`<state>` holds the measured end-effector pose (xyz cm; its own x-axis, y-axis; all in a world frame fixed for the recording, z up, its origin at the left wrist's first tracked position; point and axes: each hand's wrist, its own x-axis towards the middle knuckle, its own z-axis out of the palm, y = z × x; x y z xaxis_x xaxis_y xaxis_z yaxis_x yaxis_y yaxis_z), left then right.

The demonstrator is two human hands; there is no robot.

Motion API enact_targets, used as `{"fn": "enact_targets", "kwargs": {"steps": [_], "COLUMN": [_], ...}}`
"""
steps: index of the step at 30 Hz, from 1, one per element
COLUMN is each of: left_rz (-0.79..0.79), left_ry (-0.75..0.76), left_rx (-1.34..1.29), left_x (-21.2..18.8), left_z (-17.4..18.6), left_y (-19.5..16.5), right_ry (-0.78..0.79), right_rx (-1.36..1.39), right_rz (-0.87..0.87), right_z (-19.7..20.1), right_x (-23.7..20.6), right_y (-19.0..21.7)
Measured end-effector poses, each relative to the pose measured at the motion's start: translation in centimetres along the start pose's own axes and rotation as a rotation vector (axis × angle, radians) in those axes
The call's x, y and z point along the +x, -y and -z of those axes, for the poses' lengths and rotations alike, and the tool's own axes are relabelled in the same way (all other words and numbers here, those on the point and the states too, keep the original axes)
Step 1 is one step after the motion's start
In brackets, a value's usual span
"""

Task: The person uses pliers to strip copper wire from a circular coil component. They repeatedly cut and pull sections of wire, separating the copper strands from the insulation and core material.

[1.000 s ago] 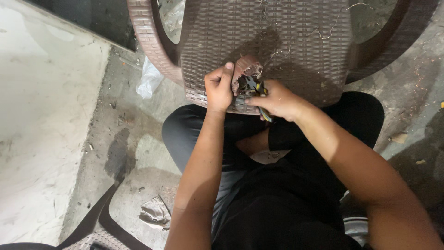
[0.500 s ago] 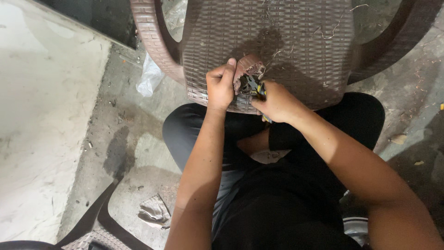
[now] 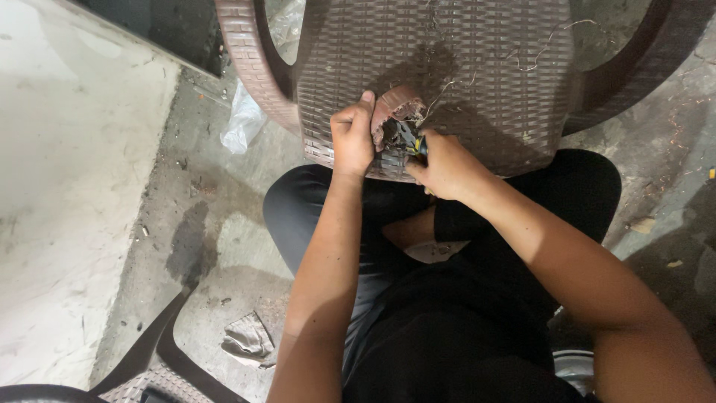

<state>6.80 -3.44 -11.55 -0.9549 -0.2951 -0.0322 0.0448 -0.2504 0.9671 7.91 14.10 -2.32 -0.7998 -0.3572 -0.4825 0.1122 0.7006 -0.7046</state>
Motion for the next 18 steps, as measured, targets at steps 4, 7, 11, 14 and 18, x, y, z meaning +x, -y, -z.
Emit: {"fn": "enact_targets", "kwargs": {"steps": [4, 7, 11, 14, 18], "left_rz": [0.005, 0.041, -0.036, 0.024, 0.043], "left_ry": [-0.018, -0.023, -0.015, -0.023, -0.005], "left_rx": [-0.021, -0.051, -0.040, -0.039, -0.081], "left_x": [-0.03, 0.00, 0.10, 0.05, 0.03], "left_z": [0.54, 0.72, 0.71, 0.73, 0.84], "left_y": [0.74, 0.94, 1.04, 0.98, 0.78], "right_ry": [-0.008, -0.035, -0.052, -0.040, -0.029], "right_rx": [-0.051, -0.108, -0.194, -0.212, -0.254], "right_rz": [-0.018, 0.030, 0.053, 0.030, 0.020], "right_z": [-0.35, -0.54, -0.67, -0.60, -0.45], "right_x": [0.04, 0.12, 0.21, 0.13, 0.01], "right_y": [-0.17, -0.30, -0.40, -0.33, -0.16]}}
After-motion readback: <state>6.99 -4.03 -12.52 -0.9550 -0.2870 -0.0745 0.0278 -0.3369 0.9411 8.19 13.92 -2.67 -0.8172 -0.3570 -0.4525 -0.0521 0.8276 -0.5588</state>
